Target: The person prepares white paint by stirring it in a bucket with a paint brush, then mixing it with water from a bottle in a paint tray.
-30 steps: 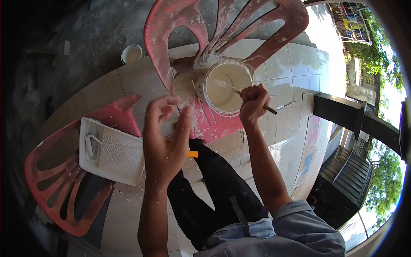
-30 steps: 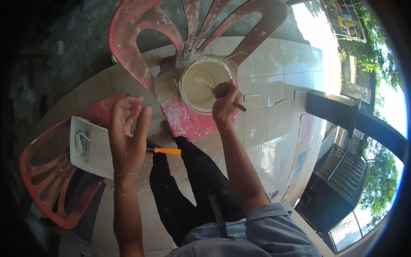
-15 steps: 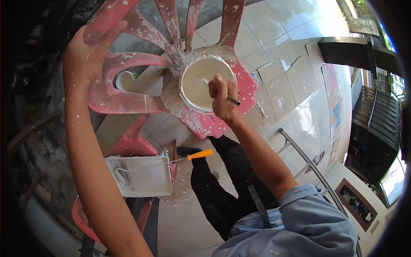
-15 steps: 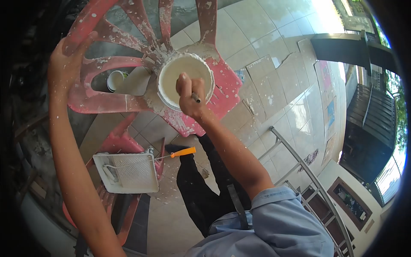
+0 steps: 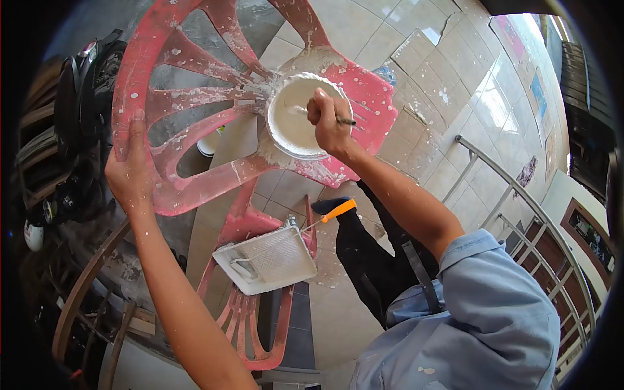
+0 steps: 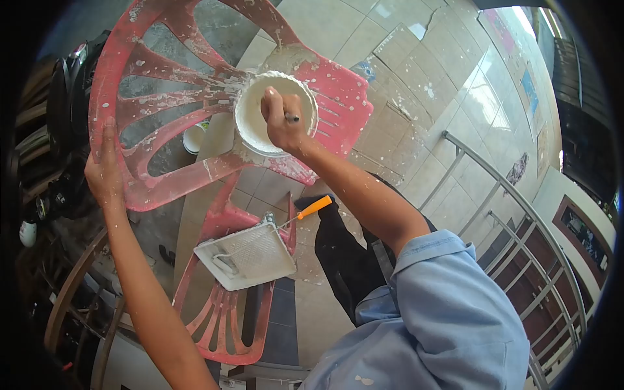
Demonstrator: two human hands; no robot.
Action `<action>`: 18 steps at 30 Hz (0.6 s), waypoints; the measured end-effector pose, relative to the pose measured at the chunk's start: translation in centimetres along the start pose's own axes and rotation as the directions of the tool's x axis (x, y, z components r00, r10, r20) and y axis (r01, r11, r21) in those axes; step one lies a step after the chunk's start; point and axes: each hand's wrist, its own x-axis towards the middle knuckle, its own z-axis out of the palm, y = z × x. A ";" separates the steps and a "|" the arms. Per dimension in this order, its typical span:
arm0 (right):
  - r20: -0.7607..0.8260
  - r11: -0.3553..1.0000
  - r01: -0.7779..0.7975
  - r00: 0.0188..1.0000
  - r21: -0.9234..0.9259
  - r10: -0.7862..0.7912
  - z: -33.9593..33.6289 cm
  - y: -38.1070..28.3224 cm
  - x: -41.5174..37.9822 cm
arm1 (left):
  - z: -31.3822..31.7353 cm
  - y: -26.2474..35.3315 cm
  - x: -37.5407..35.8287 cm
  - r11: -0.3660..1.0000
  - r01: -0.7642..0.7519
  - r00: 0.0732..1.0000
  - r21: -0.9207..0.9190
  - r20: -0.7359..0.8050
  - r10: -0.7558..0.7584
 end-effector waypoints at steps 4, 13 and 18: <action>0.195 0.992 -0.098 0.974 -0.085 0.113 -5.6 -0.7 -1.5 | 0.1 -0.6 0.3 1.000 -0.016 1.000 0.022 -0.023 0.017; -0.196 0.937 -0.022 0.976 0.349 0.096 -0.9 -1.7 1.6 | 0.3 -0.5 -0.2 0.968 0.004 0.986 0.250 -0.160 0.037; 0.161 0.989 -0.150 0.976 -0.003 0.149 -5.8 -2.0 -3.2 | 0.6 -0.3 -0.7 0.933 0.059 0.966 0.355 -0.257 0.037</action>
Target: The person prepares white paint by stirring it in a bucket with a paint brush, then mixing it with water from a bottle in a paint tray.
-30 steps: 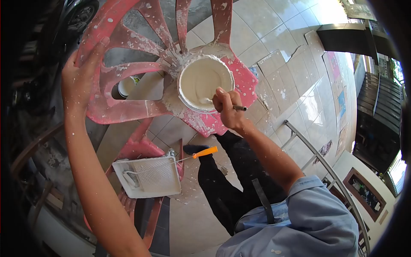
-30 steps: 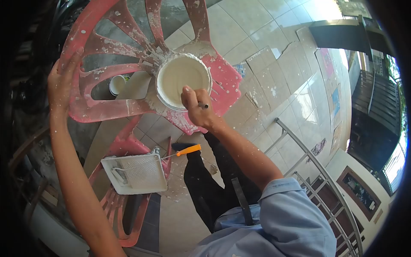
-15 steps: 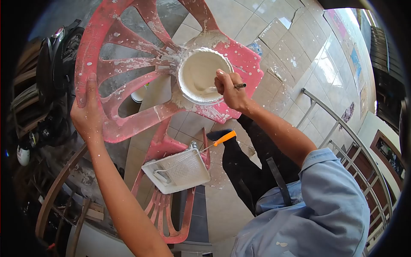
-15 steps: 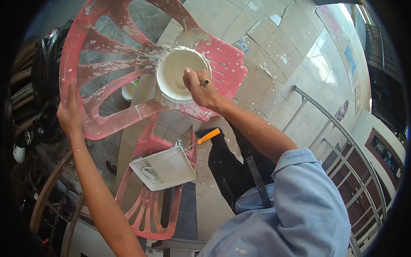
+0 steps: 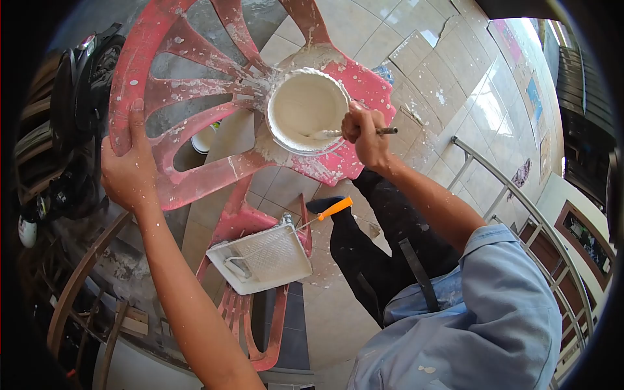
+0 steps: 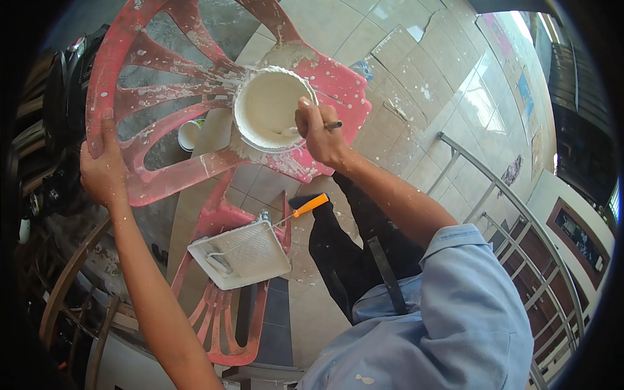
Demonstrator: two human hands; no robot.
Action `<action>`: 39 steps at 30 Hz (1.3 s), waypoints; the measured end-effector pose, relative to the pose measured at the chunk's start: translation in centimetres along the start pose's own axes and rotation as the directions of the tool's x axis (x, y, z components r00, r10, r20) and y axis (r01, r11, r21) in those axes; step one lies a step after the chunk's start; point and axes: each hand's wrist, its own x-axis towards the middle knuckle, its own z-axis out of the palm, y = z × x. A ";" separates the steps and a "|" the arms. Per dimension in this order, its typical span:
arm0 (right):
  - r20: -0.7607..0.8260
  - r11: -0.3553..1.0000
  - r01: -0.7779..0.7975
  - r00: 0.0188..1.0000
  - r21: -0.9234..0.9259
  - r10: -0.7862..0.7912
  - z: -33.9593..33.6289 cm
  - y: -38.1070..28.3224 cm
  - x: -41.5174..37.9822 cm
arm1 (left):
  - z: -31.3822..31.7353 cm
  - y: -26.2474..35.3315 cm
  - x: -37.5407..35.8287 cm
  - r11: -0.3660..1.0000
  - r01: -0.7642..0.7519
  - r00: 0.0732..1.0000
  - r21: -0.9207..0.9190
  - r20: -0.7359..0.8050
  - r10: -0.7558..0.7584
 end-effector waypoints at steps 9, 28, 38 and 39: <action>-0.040 0.996 -0.029 0.999 0.081 0.032 3.5 -3.5 2.8 | -0.2 -0.1 -0.1 1.000 -0.006 1.000 0.006 0.021 0.006; 0.030 0.999 -0.027 0.999 0.037 0.026 -0.2 1.1 1.1 | 0.6 -1.0 0.4 0.998 -0.047 0.997 0.037 -0.055 0.049; -0.262 0.958 0.199 0.954 0.204 -0.143 4.4 1.4 5.5 | 0.7 -0.8 0.3 0.999 -0.041 0.997 0.022 -0.065 0.043; -0.188 0.953 0.113 0.980 0.281 -0.061 4.8 2.2 3.4 | 0.7 -1.0 0.4 0.999 -0.036 0.998 0.026 -0.053 0.038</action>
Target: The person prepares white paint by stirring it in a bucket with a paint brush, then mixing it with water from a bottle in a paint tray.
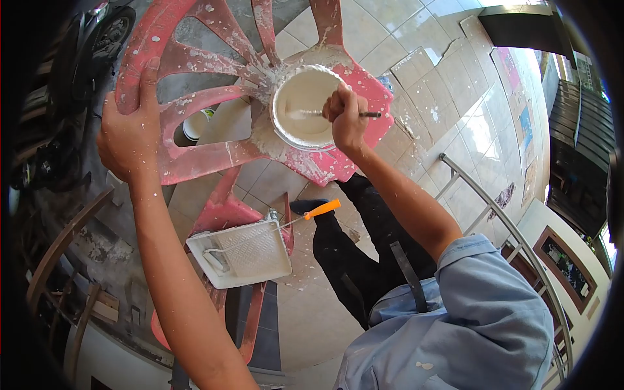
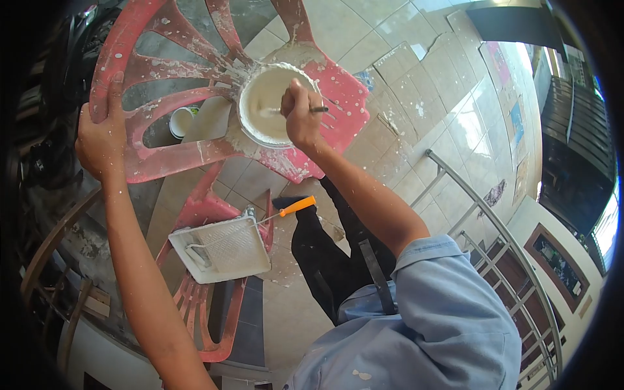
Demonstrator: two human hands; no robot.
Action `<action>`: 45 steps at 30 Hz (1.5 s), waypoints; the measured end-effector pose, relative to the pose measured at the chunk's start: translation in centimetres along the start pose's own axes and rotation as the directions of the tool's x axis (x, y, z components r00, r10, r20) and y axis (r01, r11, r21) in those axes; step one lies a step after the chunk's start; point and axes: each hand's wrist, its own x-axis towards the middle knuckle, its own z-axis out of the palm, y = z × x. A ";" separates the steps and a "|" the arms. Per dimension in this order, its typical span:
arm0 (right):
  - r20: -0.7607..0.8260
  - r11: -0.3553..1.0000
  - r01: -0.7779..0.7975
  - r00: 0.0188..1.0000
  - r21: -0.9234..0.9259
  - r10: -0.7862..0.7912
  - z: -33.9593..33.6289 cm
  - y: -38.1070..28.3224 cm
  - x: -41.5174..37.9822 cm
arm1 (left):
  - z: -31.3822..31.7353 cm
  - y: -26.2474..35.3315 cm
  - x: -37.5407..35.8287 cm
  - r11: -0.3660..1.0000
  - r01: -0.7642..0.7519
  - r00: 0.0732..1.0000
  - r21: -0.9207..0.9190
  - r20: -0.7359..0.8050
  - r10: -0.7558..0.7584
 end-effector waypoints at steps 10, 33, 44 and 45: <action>0.198 0.971 0.218 0.960 -0.096 -0.196 0.9 -13.7 0.0 | 0.0 0.0 -0.1 1.000 -0.016 0.999 -0.003 -0.034 0.015; 0.281 1.000 -0.014 0.960 0.012 0.010 0.7 -13.2 -1.1 | -0.9 0.5 0.1 0.999 0.032 0.993 0.040 0.110 -0.036; 0.342 0.929 0.156 0.939 -0.335 -0.034 1.6 -8.9 0.4 | -0.7 0.6 0.3 0.999 0.032 0.999 0.012 0.044 -0.032; 0.322 0.939 0.121 0.947 -0.322 -0.011 2.3 -11.6 0.1 | -0.7 0.6 -0.1 0.999 0.046 0.996 0.017 0.073 -0.047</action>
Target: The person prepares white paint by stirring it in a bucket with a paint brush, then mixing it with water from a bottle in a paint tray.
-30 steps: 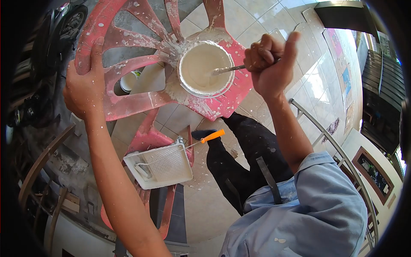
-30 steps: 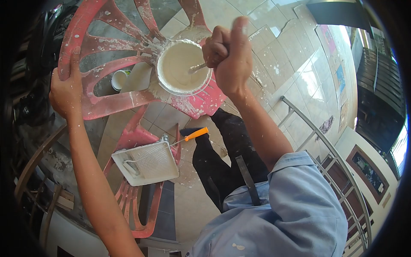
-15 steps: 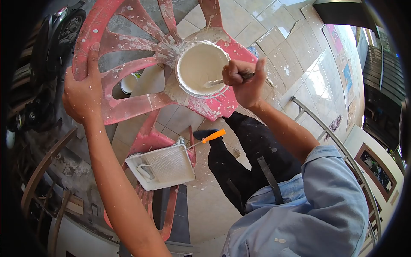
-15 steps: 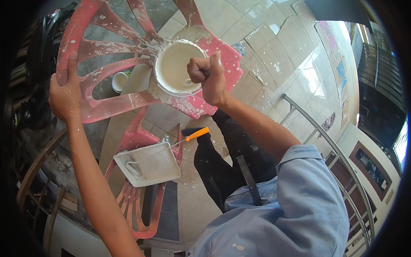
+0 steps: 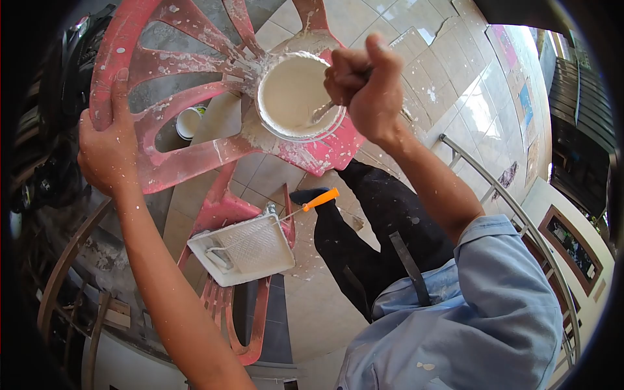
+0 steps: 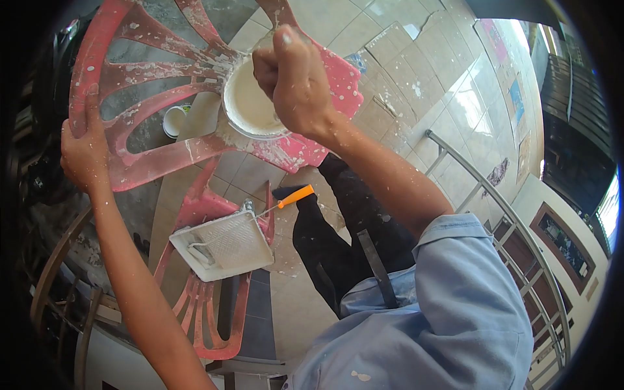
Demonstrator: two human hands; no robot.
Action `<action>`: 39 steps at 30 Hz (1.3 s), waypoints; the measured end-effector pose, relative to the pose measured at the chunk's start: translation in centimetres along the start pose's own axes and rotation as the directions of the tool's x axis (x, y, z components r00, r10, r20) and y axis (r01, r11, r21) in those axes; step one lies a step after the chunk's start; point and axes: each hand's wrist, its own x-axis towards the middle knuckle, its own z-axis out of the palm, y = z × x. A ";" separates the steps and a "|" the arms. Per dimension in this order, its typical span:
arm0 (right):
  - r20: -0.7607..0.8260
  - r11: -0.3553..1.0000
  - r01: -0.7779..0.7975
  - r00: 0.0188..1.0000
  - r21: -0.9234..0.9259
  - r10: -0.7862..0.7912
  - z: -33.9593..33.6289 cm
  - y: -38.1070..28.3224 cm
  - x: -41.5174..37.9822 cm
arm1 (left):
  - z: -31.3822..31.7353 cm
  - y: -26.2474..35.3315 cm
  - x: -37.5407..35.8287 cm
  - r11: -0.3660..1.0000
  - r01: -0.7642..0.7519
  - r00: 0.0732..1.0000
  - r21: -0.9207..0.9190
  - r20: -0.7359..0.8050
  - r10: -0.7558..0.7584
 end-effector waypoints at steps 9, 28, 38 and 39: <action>0.089 0.995 0.079 0.993 -0.054 -0.074 0.9 5.0 -1.8 | -0.1 0.1 0.1 0.999 -0.032 0.999 -0.017 -0.019 0.031; -0.210 0.888 0.139 0.977 0.439 -0.049 -0.6 0.7 -3.7 | 0.6 -0.2 0.3 0.996 -0.084 0.985 0.029 -0.151 0.088; -0.233 0.880 0.187 0.968 0.438 -0.090 -0.3 -0.8 -3.9 | 0.8 -0.5 0.2 0.996 -0.074 0.987 0.052 -0.143 0.080; -0.207 0.889 0.165 0.975 0.427 -0.081 0.7 1.6 -3.7 | 0.8 -0.4 0.3 0.996 -0.072 0.986 0.054 -0.145 0.079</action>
